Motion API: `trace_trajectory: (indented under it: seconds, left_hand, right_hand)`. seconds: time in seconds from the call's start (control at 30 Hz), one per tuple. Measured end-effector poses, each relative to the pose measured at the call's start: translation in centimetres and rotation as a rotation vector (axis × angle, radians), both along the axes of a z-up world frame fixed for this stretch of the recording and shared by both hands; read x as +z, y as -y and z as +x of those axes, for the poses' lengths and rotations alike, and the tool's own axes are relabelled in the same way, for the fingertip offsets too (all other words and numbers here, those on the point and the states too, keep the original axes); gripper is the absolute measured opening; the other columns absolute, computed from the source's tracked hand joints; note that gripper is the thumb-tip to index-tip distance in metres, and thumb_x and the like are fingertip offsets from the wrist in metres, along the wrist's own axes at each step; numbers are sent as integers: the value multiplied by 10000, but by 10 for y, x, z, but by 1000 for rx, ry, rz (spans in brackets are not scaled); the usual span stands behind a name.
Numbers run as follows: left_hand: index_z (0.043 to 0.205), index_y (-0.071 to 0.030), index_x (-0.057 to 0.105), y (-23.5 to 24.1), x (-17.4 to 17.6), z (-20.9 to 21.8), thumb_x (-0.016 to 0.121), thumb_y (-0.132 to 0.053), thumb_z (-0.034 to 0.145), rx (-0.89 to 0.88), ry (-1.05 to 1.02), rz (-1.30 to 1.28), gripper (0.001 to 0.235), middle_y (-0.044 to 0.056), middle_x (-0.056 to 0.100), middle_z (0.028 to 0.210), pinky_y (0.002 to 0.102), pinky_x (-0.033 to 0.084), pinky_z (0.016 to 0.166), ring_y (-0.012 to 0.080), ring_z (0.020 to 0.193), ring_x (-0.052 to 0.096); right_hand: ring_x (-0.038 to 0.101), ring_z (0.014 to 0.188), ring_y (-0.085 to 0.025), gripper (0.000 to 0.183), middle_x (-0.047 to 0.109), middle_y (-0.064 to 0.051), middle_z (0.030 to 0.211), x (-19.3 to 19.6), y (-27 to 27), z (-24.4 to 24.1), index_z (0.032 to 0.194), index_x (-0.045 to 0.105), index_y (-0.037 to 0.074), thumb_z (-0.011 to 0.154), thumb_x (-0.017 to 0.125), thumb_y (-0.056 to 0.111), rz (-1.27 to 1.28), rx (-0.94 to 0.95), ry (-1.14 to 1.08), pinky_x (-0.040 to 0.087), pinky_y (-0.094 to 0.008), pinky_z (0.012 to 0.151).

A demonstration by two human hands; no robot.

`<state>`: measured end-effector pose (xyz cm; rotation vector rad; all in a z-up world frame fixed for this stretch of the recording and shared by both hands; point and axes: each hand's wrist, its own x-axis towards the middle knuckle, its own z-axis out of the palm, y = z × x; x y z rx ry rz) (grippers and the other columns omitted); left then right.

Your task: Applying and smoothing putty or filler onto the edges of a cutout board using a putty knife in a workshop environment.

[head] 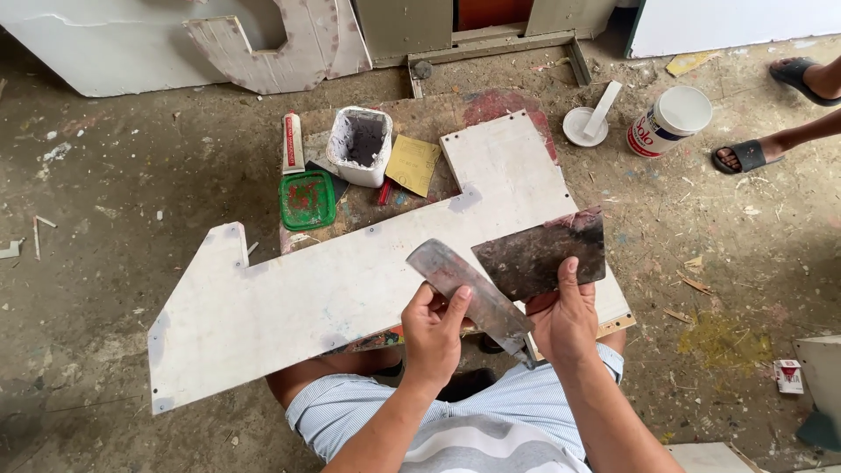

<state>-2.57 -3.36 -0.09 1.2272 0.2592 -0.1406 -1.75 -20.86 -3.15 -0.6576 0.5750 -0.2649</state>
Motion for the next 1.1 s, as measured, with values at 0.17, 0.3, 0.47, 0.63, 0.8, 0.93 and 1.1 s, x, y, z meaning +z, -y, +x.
trace_trajectory:
  seconds: [0.17,0.3,0.47,0.63,0.8,0.93,1.1]
  left_hand:
    - [783,-18,654,-2,-28,2,775,-188,943,27,142,241,263,76,595,586,255,469,517,99,574,548]
    - [684,-50,636,-4,-25,2,819,-215,909,30,148,331,334,83,536,493,247,366,472,89,506,435]
    - [688,-51,649,-5,-25,2,828,-229,899,26,153,337,329,87,547,497,246,354,476,89,512,427]
    - [709,-33,657,-5,-16,3,828,-209,892,44,154,337,307,83,529,505,257,336,485,83,528,414]
    - [775,-59,659,-9,-16,0,794,-203,929,35,87,213,250,63,596,631,245,391,596,93,660,494]
    - [918,-97,662,-14,10,10,714,-269,982,19,40,89,190,92,666,817,360,578,761,201,794,633]
    - [1087,-148,578,-13,-3,13,546,-366,1057,-1,-275,-246,223,73,667,1020,392,685,777,305,919,757]
  right_hand:
    - [758,953,-384,183,736,-232,1103,-4,1,3,1138,696,113,1065,529,105,-164,43,331,678,-513,811]
    - [771,880,-282,170,753,-189,976,23,1,8,1122,708,47,1045,559,71,-414,201,371,665,-450,765]
    - [756,705,-188,148,748,-141,799,33,1,6,1046,731,20,1007,613,101,-560,411,337,657,-366,620]
    - [714,624,-173,204,752,-148,733,-29,34,1,1040,780,-3,968,639,125,-686,662,252,638,-376,543]
    - [578,439,-142,385,629,-68,502,21,50,-9,734,766,8,1007,585,211,-765,1114,200,527,-305,455]
    - [617,585,-176,271,668,-82,640,58,45,0,861,771,37,992,609,210,-1000,1039,145,537,-351,589]
    - [679,1031,-325,430,707,-135,1130,67,37,-3,1415,625,168,994,550,131,-1589,791,79,552,-476,871]
